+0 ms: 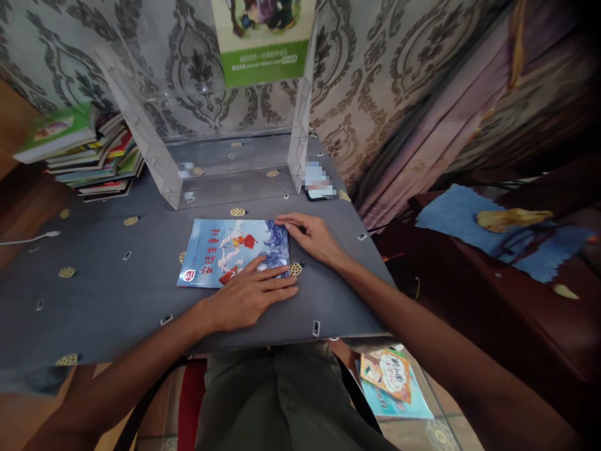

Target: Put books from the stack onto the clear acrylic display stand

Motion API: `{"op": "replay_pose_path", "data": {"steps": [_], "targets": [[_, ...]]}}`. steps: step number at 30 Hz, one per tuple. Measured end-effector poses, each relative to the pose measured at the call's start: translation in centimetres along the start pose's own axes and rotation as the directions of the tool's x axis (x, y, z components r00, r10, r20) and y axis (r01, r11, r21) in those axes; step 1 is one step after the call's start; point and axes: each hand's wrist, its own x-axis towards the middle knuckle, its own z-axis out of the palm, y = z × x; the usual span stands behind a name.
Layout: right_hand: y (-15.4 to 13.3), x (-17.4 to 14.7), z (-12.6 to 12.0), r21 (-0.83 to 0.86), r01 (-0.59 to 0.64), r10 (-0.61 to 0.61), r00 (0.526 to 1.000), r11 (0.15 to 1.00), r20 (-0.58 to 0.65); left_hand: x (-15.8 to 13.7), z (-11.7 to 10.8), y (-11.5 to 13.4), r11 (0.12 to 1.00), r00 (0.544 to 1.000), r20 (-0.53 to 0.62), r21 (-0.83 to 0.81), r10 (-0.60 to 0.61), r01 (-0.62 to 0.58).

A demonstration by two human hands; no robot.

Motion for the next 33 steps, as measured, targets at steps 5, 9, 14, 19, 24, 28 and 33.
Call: {"op": "replay_pose_path", "data": {"steps": [5,9,14,19,24,28,33], "targets": [[-0.3,-0.1,0.2,-0.026,0.012,-0.013,1.000,1.000,-0.025,-0.2,0.4,0.2,1.000,0.999,-0.043,-0.002,0.000,0.000],[-0.3,-0.2,0.2,-0.021,0.026,-0.027,0.999,0.999,-0.018,-0.1,0.6,0.2,1.000,0.999,-0.047,0.026,0.011,-0.010],[-0.3,-0.5,0.2,-0.147,0.074,-0.075,0.997,0.986,0.001,-0.2,0.8,0.3,1.000,0.999,-0.036,0.029,-0.005,0.006],[-0.2,-1.2,0.6,-0.342,0.192,-0.179,0.981,0.920,0.072,-0.4,0.4,0.7,0.999,0.998,-0.052,0.031,-0.019,0.021],[-0.4,-2.2,1.1,-0.432,0.273,-0.224,0.961,0.859,0.162,-2.0,-0.1,-0.7,0.987,0.978,-0.155,0.049,-0.142,0.151],[-0.7,-2.4,1.1,-0.462,0.283,-0.216,0.957,0.840,0.194,-4.9,-0.6,-3.7,0.938,0.920,-0.235,0.078,-0.313,0.339],[-0.7,-2.2,1.1,-0.483,0.269,-0.196,0.961,0.833,0.196,-8.4,-1.0,-6.9,0.770,0.722,-0.369,0.025,-0.586,0.637]]}}
